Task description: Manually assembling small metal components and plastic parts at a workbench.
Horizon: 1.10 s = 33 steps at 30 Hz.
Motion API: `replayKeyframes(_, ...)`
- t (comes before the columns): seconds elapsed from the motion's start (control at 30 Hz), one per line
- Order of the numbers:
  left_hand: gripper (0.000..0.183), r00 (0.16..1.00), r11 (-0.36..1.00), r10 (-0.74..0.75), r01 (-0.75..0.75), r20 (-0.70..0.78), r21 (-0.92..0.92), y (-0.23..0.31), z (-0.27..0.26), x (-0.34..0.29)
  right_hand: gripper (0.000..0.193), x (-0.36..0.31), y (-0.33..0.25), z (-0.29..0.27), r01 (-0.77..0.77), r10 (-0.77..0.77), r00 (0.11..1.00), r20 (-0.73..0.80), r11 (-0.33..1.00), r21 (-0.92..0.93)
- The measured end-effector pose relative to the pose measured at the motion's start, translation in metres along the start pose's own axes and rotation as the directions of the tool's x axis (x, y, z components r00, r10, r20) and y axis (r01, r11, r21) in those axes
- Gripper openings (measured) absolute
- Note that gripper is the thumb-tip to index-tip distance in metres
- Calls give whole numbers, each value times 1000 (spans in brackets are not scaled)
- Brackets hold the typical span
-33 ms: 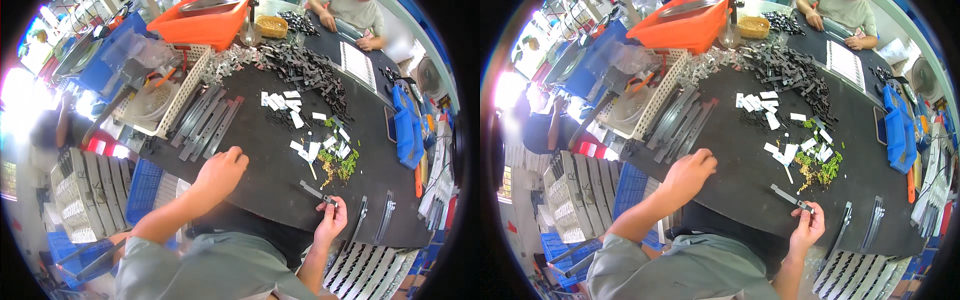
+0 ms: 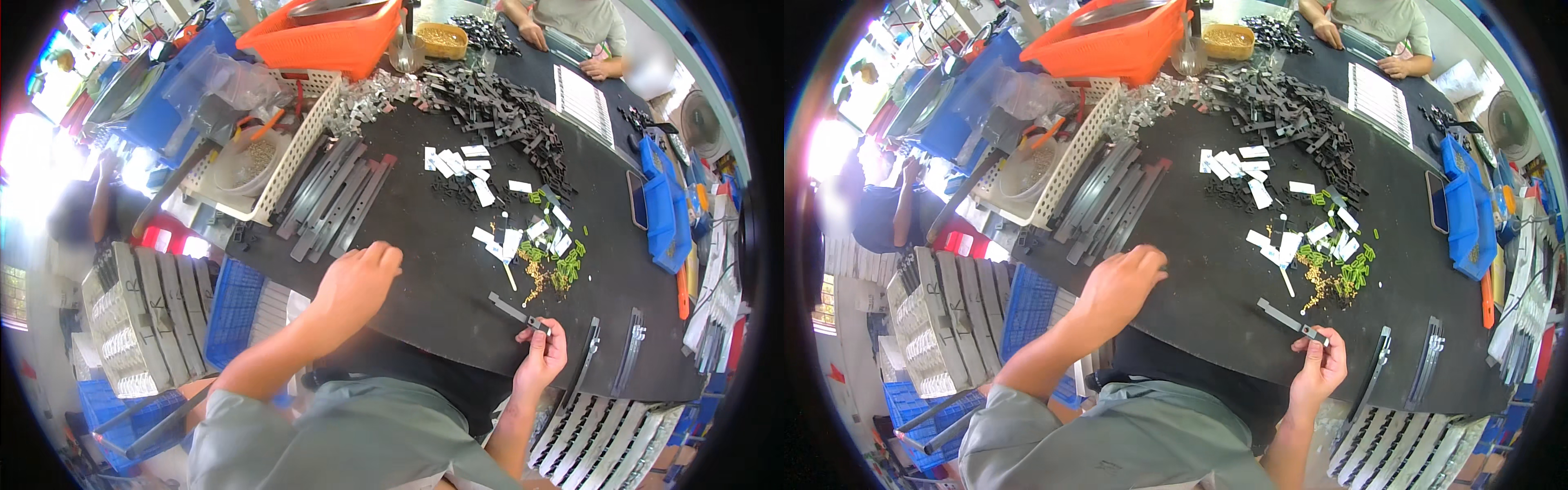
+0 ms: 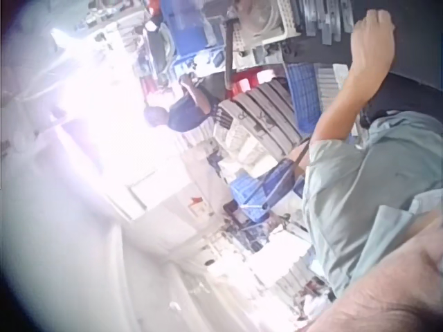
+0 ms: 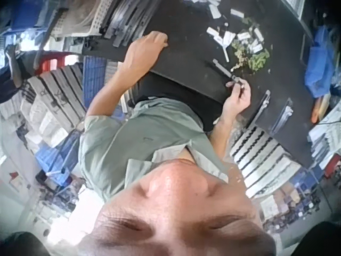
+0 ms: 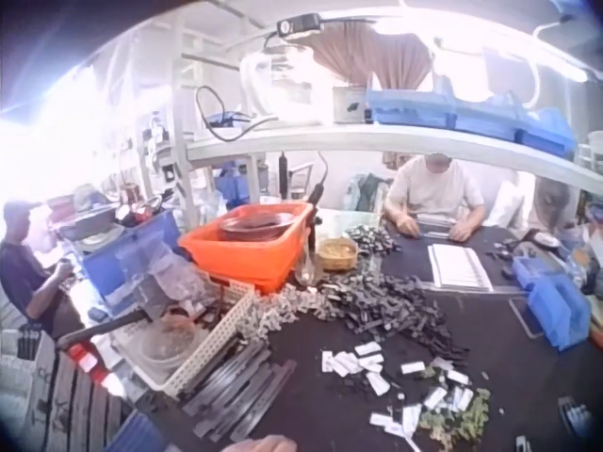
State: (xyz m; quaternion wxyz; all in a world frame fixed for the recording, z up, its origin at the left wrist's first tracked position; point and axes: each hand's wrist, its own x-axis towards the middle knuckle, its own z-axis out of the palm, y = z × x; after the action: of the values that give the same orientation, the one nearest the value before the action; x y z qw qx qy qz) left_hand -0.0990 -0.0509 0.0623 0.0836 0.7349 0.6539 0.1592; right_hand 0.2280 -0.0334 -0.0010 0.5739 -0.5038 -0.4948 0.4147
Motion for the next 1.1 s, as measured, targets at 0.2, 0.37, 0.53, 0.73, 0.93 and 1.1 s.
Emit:
replayKeyframes(0.2, 16, 978, 844, -202, 151, -45, -514, 27, -9, -13, 13, -3, -19, 8, -84, 83, 996, 19, 992, 89)
replayKeyframes(0.37, 21, 974, 721, -226, 163, -7, -673, 49, 0, -18, 14, -9, -36, 30, -157, 145, 986, 86, 974, 162)
replayKeyframes(0.53, 44, 979, 734, 7, -144, -205, -663, 60, 17, -4, 14, -14, -42, 32, -168, 152, 983, 101, 971, 169)
replayKeyframes(0.73, 45, 989, 711, -9, -99, -150, -696, 66, 18, -5, 13, -19, -49, 39, -197, 182, 978, 104, 967, 159)
replayKeyframes(0.93, 31, 997, 677, -69, 81, 46, -731, 64, 13, -6, 13, -20, -45, 38, -199, 176, 972, 154, 969, 146)
replayKeyframes(1.1, 21, 987, 708, -81, 153, 136, -689, 60, 3, -7, 13, -20, -43, 39, -179, 148, 971, 187, 971, 161)
